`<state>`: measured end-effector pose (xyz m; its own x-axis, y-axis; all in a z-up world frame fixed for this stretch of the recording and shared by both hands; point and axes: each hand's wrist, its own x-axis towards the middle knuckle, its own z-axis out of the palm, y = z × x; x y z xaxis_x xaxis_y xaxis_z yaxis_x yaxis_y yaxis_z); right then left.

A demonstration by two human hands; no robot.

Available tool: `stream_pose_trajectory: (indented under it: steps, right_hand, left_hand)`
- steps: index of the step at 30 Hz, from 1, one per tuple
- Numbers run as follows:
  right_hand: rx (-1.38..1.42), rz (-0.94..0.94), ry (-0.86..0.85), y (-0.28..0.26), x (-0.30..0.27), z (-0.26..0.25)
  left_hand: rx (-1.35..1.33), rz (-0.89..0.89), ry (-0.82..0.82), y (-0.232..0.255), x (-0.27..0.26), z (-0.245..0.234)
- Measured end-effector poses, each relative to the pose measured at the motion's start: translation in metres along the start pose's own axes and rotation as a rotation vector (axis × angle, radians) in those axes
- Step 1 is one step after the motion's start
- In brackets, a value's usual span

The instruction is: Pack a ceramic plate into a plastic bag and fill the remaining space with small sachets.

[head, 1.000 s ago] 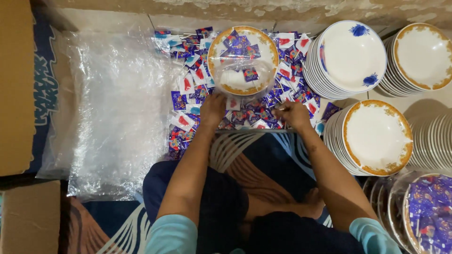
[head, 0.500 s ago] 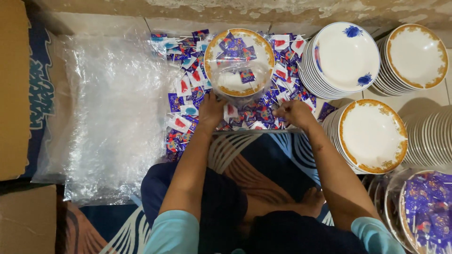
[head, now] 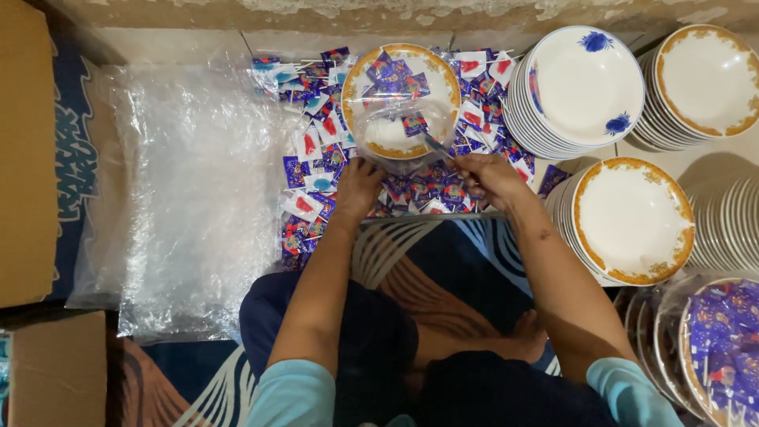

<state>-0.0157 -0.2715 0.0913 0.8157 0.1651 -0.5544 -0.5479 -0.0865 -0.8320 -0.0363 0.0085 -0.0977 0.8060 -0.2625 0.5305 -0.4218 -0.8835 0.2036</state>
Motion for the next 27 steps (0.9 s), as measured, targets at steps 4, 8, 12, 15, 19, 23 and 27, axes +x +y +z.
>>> stream_pose_trajectory:
  steps: [4, 8, 12, 15, 19, 23, 27]
  right_hand:
    - [0.051, -0.004, -0.030, 0.025, 0.032, 0.008]
    - [-0.084, -0.036, 0.087, 0.032, 0.040, 0.018]
    - [-0.578, -0.125, 0.207, 0.051, 0.078, 0.008]
    - [-0.771, -0.227, 0.281, 0.049, 0.091, 0.009]
    - [-0.920, -0.286, 0.283, 0.031, 0.080, 0.020]
    - [-0.912, -0.323, 0.317, 0.028, 0.085, 0.010]
    - [-1.092, -0.375, 0.338, 0.022, 0.077, 0.030]
  left_hand:
    - [-0.040, -0.065, -0.088, -0.003, -0.001, 0.000]
    - [-0.008, -0.099, -0.216, -0.002, 0.000, -0.013]
    - [-0.155, -0.214, -0.373, -0.018, 0.003, 0.001]
    - [-0.083, -0.208, -0.493, -0.035, -0.001, 0.010]
    - [-0.029, -0.384, -0.736, -0.032, 0.016, -0.044]
    - [-0.150, -0.597, -0.842, -0.014, 0.060, -0.134]
    - [-0.411, -0.639, -0.777, 0.029, 0.091, -0.177]
